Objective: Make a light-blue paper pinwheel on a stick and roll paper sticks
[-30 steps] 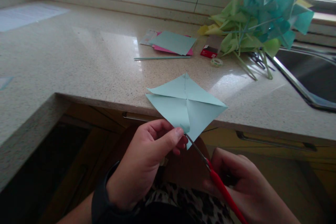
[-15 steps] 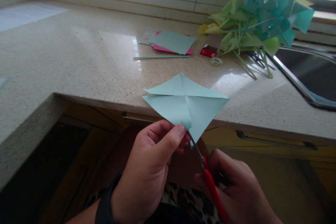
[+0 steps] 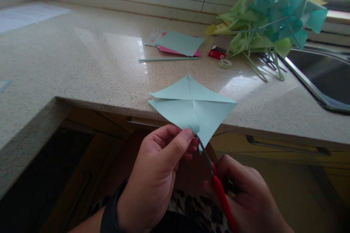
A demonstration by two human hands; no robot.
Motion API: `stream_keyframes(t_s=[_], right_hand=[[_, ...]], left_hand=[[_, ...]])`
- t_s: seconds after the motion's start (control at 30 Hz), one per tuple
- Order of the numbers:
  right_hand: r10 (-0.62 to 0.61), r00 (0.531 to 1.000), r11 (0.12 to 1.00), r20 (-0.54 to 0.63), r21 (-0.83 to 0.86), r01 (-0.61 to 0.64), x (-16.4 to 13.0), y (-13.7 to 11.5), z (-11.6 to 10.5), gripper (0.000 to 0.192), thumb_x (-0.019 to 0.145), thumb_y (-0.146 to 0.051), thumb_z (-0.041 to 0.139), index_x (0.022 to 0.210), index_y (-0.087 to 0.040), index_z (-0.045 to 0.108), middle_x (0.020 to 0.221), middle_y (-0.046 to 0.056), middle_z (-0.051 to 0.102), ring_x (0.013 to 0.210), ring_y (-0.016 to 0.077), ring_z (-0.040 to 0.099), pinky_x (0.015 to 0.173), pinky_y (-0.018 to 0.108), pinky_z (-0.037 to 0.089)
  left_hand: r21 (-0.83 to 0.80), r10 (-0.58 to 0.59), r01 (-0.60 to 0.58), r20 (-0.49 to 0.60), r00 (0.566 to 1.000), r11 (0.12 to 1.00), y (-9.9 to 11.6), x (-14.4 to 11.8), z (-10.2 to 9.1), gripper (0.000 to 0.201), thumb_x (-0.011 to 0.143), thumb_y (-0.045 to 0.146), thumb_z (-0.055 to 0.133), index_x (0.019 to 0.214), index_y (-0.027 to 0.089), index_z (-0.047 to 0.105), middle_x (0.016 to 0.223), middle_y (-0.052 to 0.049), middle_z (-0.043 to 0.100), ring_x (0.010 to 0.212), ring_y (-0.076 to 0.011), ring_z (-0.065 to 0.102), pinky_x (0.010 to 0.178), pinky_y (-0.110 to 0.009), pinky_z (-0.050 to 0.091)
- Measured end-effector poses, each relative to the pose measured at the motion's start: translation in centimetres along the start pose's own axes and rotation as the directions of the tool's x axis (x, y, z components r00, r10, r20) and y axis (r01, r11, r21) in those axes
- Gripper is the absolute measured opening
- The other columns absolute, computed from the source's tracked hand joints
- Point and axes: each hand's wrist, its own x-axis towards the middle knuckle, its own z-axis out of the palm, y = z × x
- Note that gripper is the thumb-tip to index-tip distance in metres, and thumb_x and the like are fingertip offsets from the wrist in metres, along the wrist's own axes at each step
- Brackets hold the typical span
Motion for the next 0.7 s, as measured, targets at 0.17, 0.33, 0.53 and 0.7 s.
stream_keyframes(t_s=[0.17,0.33,0.53,0.7], right_hand=[[-0.001,1.0,0.999,-0.02,-0.033,0.0,0.1,-0.04,0.08,0.038,0.087,-0.035,0.071,0.07,-0.023,0.039,0.057,-0.007,0.043,0.048,0.0077,0.035,0.042,0.02,0.028],[-0.012,1.0,0.998,-0.013,-0.056,0.011,0.35,-0.15,0.09,0.039,0.088,-0.037,0.071,0.069,-0.023,0.039,0.055,-0.008,0.042,0.047,0.0075,0.034,0.041,0.02,0.027],[-0.025,1.0,0.995,-0.014,-0.094,0.024,0.56,-0.34,-0.13,0.039,0.09,-0.037,0.068,0.069,-0.023,0.038,0.055,-0.008,0.043,0.047,0.0071,0.035,0.041,0.02,0.028],[-0.053,0.998,0.989,-0.025,-0.137,0.049,0.66,-0.41,-0.22,0.04,0.09,-0.039,0.067,0.068,-0.023,0.038,0.054,-0.008,0.042,0.046,0.007,0.035,0.041,0.02,0.028]], left_hand=[[-0.01,0.0,0.0,0.0,1.0,1.0,0.02,0.04,0.07,0.013,0.08,0.021,0.081,0.074,0.014,0.073,0.071,0.0,0.072,0.066,-0.0072,0.061,0.065,-0.016,0.05],[-0.007,0.003,-0.003,-0.009,1.0,1.0,0.05,0.17,0.18,0.013,0.08,0.021,0.082,0.074,0.014,0.073,0.071,0.001,0.072,0.065,-0.007,0.061,0.064,-0.016,0.05],[0.014,0.01,-0.01,-0.014,1.0,1.0,0.13,0.12,0.19,0.014,0.08,0.021,0.082,0.073,0.013,0.072,0.071,0.001,0.072,0.065,-0.007,0.06,0.063,-0.016,0.049],[0.02,0.02,-0.02,-0.02,1.0,1.0,0.16,0.16,0.32,0.014,0.08,0.021,0.082,0.073,0.013,0.072,0.07,0.0,0.071,0.064,-0.0074,0.06,0.063,-0.016,0.049]])
